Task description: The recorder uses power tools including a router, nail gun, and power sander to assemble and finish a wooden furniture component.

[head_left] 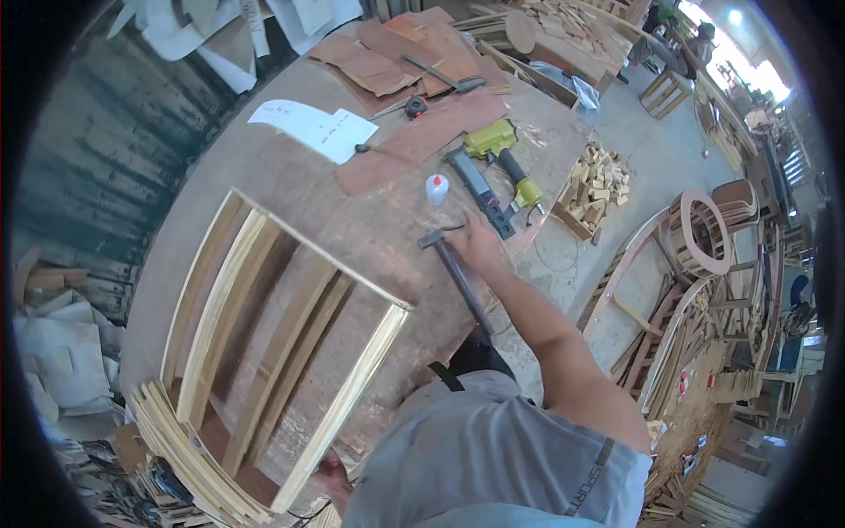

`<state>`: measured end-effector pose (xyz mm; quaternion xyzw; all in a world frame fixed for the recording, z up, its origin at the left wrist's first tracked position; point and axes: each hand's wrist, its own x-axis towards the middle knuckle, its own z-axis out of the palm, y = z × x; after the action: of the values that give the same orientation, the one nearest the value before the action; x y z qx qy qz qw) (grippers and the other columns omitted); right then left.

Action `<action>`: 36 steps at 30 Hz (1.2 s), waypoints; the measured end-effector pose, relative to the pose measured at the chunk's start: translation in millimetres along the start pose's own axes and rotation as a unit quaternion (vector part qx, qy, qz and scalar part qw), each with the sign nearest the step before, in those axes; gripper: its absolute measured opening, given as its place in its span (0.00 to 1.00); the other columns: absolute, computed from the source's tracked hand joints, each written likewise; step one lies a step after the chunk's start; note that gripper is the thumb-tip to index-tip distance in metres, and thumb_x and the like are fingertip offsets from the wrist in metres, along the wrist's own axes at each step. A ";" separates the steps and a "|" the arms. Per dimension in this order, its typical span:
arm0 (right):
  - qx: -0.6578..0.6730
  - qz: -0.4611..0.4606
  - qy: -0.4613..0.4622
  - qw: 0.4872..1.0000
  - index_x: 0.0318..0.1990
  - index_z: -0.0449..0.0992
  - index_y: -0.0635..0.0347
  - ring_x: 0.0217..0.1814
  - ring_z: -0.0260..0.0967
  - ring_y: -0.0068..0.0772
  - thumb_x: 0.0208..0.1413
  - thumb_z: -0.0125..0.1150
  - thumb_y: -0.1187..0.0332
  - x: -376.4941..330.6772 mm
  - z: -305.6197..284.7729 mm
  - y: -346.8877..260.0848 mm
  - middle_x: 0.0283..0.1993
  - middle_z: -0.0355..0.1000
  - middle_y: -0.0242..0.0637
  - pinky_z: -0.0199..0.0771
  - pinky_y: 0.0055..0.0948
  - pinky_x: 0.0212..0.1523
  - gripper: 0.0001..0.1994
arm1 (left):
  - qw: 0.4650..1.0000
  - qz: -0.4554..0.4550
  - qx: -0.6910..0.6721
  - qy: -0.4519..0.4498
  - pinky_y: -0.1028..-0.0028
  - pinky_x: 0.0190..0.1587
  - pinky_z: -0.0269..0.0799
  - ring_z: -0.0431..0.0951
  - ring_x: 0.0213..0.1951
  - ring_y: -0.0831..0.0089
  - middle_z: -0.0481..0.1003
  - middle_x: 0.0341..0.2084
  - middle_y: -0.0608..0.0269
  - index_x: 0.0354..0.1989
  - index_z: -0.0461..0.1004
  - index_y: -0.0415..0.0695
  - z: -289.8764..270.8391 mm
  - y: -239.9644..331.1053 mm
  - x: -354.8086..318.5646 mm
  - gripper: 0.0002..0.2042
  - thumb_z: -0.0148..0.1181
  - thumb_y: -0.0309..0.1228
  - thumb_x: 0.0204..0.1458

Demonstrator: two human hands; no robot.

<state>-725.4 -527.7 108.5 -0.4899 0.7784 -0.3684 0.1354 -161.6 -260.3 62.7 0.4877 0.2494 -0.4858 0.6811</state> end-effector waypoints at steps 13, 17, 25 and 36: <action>0.037 0.023 -0.088 0.995 0.48 0.67 0.57 0.47 0.68 0.51 0.38 0.67 0.54 111.6 -3.9 5.1 0.46 0.67 0.49 0.70 0.42 0.46 0.29 | 0.977 0.078 0.197 -0.008 0.68 0.46 0.66 0.66 0.43 0.64 0.63 0.45 0.56 0.55 0.57 0.44 101.4 -163.7 -65.9 0.24 0.49 0.47 0.56; 0.082 -0.042 0.014 0.996 0.50 0.68 0.62 0.48 0.68 0.48 0.35 0.70 0.57 112.2 -92.8 51.0 0.45 0.69 0.49 0.67 0.37 0.50 0.32 | 0.934 0.051 0.346 -0.075 0.71 0.39 0.64 0.65 0.37 0.70 0.64 0.37 0.60 0.45 0.59 0.44 101.4 -237.2 -53.2 0.17 0.51 0.42 0.55; -0.060 0.080 0.165 0.981 0.50 0.69 0.62 0.46 0.67 0.49 0.33 0.70 0.63 260.6 -224.8 215.8 0.40 0.69 0.50 0.68 0.39 0.49 0.31 | 0.674 0.120 0.662 -0.306 0.77 0.24 0.59 0.63 0.24 0.80 0.65 0.20 0.69 0.26 0.62 0.44 171.4 -398.0 -72.7 0.10 0.55 0.32 0.53; -0.123 0.050 0.008 0.991 0.53 0.67 0.56 0.53 0.65 0.49 0.37 0.67 0.62 530.0 -254.8 376.7 0.51 0.65 0.47 0.67 0.39 0.52 0.31 | 0.691 0.149 0.699 -0.112 0.75 0.28 0.69 0.72 0.31 0.73 0.70 0.31 0.59 0.40 0.64 0.36 297.2 -555.6 -131.6 0.10 0.53 0.21 0.50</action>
<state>-1377.0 -778.9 98.4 -0.4605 0.8423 -0.2664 0.0864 -757.4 -503.6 54.1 0.7955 -0.3163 -0.4628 0.2303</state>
